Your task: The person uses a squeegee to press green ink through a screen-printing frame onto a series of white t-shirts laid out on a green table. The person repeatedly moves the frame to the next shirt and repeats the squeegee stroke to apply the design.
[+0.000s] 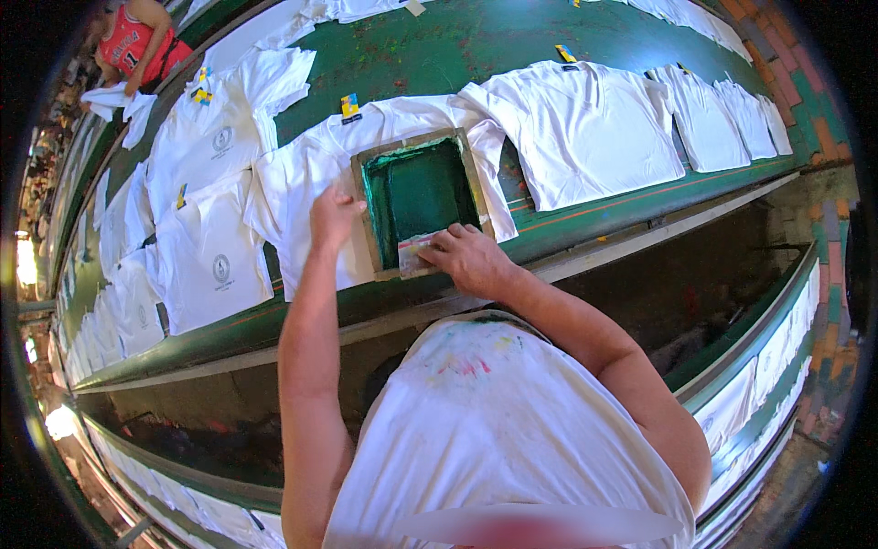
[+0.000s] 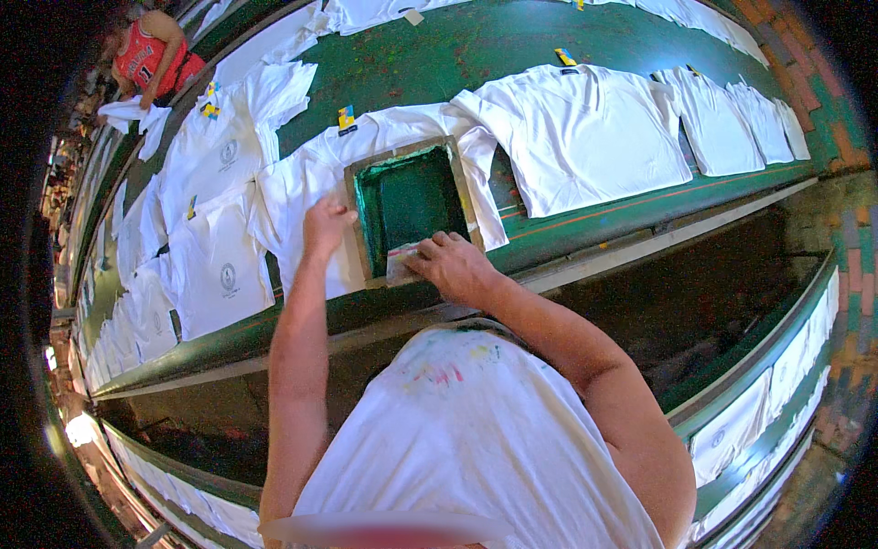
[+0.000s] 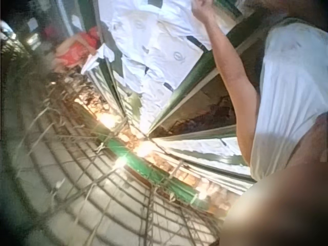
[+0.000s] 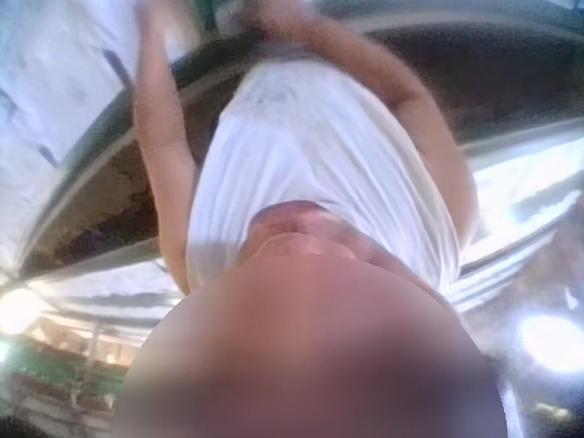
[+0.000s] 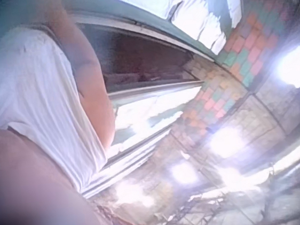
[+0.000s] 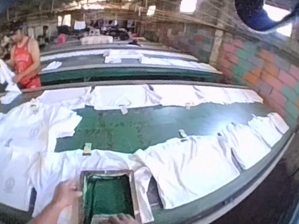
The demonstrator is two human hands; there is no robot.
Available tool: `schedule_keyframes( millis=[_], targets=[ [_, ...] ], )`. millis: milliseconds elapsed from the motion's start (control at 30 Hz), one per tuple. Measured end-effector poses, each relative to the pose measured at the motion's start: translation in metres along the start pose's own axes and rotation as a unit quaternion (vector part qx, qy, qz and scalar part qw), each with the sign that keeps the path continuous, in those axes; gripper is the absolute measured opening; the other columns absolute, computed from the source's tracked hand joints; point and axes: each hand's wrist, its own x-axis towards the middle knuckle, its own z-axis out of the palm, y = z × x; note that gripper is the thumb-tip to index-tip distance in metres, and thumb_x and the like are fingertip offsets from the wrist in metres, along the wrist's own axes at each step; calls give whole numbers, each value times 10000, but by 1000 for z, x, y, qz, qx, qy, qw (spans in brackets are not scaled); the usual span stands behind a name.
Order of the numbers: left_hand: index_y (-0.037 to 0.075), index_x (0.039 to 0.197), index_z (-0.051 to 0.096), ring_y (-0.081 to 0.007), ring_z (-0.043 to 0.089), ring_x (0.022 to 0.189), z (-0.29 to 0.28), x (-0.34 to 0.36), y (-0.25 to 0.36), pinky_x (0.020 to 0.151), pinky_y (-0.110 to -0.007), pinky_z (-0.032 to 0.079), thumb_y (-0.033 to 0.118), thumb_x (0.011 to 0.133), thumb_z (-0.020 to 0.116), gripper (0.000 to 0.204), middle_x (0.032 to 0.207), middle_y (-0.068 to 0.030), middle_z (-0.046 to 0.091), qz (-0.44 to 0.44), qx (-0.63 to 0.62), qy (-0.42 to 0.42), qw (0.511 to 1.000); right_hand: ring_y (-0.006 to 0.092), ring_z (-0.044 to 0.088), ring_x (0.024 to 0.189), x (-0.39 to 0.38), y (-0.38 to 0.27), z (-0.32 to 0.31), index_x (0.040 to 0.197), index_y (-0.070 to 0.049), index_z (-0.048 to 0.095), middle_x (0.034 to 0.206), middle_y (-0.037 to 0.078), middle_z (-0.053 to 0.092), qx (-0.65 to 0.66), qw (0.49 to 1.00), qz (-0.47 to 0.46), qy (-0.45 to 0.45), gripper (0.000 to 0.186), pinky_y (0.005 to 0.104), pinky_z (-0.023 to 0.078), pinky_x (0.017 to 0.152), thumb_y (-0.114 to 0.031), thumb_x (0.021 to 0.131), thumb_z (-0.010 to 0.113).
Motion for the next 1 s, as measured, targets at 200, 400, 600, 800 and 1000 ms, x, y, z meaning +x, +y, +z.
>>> schedule_keyframes(
  millis=[200,400,600,800,1000],
  targets=[
    [-1,1513,656,-340,766,1071,53,-70,15,940,-442,612,77,878,887,680,1237,-215,780,0,-131,151,980,369,652,1260,-16,18,-9,1403,-108,714,1347,122,695,130,990,6,55,555,502,541,1075,-151,874,873],
    [10,1448,679,-394,683,1130,68,-81,26,981,-497,569,-22,871,780,587,1208,-203,714,51,-28,199,978,430,615,1329,-28,59,-19,1441,-49,669,1416,189,668,172,954,122,211,530,536,510,1135,-104,938,827],
    [22,1387,696,-422,656,1199,69,-95,25,1061,-519,537,-53,879,744,516,1238,-200,714,161,29,261,951,390,670,1276,-37,92,7,1578,-9,552,1383,238,666,353,886,222,204,588,468,566,1076,-112,1036,755],
    [26,1340,724,-414,662,1229,66,-114,43,1072,-497,552,-97,878,733,478,1256,-190,717,189,-35,292,937,207,693,1134,-39,100,22,1695,-18,451,1352,122,708,558,779,253,134,687,371,589,998,-138,1086,746],
    [40,1277,756,-357,685,1226,72,-125,96,991,-432,603,-96,869,763,429,1260,-181,716,204,-90,249,942,161,643,1196,-80,103,11,1668,-28,524,1355,77,690,566,719,299,272,599,333,531,1074,-113,1105,709]
  ],
)
